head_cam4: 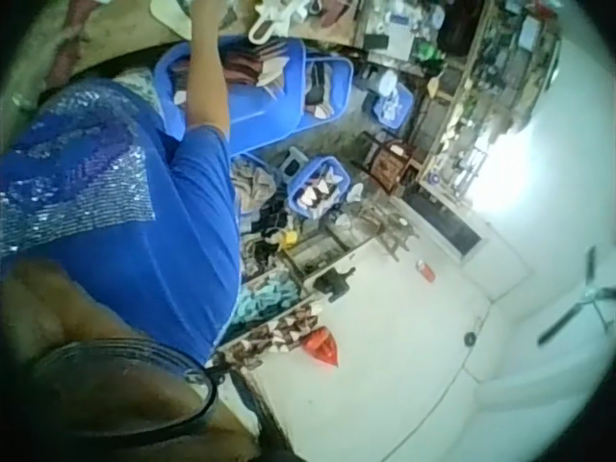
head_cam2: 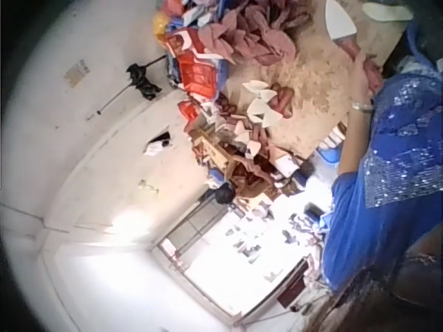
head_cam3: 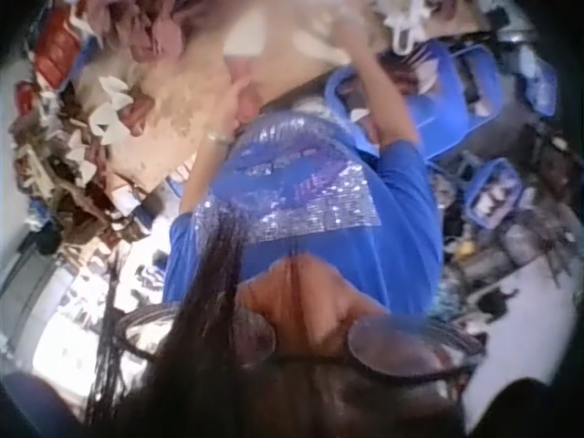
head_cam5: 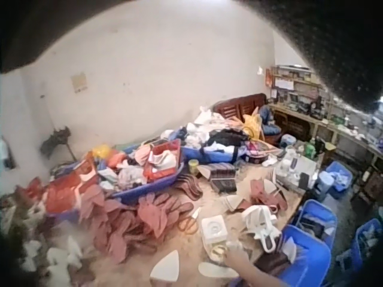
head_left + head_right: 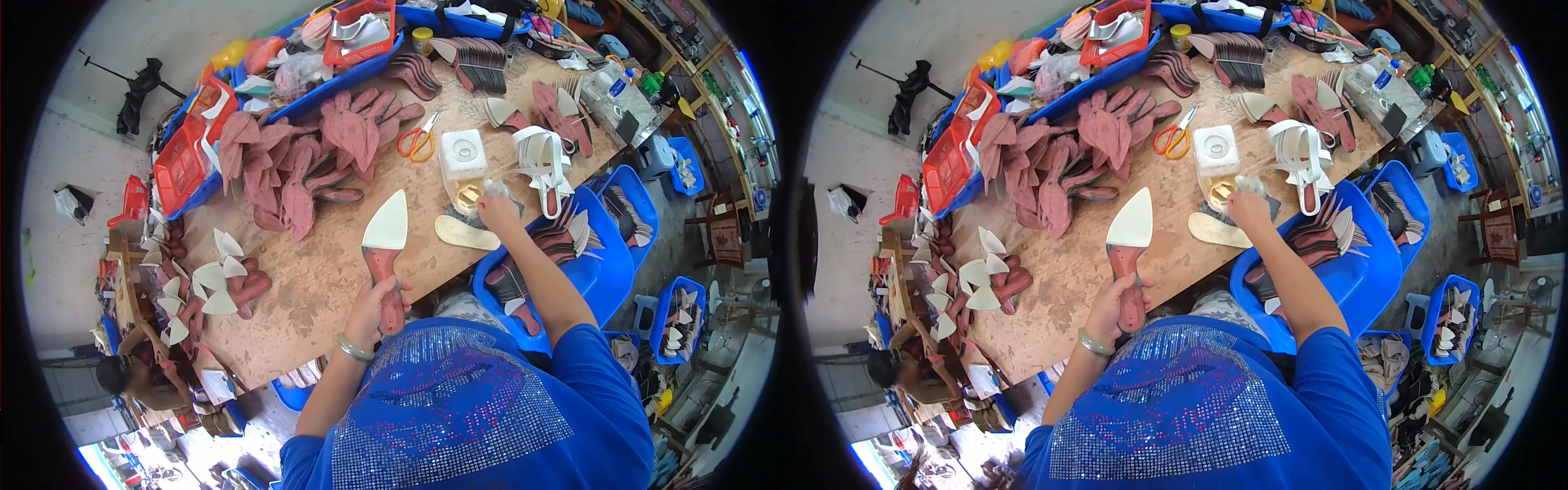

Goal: The person applies glue to pink shoe insoles using a wooden stick and then presses white shoe parts onto them. The person handles the insoles and parts one at a time, repeating the process for multiple units on a cluttered workbench.

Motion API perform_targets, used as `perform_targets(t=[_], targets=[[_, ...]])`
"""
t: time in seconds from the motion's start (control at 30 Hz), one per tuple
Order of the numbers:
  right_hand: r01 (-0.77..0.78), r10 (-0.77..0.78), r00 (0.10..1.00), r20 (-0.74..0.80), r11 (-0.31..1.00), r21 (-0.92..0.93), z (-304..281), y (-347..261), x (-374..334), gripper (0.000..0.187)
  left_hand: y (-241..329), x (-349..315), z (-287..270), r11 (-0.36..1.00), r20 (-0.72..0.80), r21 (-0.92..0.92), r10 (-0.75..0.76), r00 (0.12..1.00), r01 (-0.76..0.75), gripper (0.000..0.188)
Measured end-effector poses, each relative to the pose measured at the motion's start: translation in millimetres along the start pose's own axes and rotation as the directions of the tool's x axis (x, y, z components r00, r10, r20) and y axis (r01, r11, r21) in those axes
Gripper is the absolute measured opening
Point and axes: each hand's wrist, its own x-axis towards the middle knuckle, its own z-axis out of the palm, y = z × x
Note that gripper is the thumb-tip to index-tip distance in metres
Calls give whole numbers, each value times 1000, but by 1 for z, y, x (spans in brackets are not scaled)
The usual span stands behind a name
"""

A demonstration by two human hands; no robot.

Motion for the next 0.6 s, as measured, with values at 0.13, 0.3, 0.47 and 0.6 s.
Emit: perform_targets(t=[0.13, 0.3, 0.47, 0.6], targets=[[30, -29, 999, -20, 999, 32, -4, 3, -11, 17, -1, -1, -7, 1000, -19, -17, -4, 1000, 4, 33], [47, -44, 998, 54, 996, -71, -10, 5, -42, 18, 9, -6, -2, 999, -20, -28, 39, 999, -40, 34], [-88, 51, 995, 85, 854, 513, -27, -15, -68, 28, 19, -5, -8, 996, -15, -61, 67, 998, -68, 31], [-54, -17, 997, 76, 553, 831, -74, -81, -70, 35, 22, -7, -11, 993, -6, -107, 47, 999, -47, 31]])
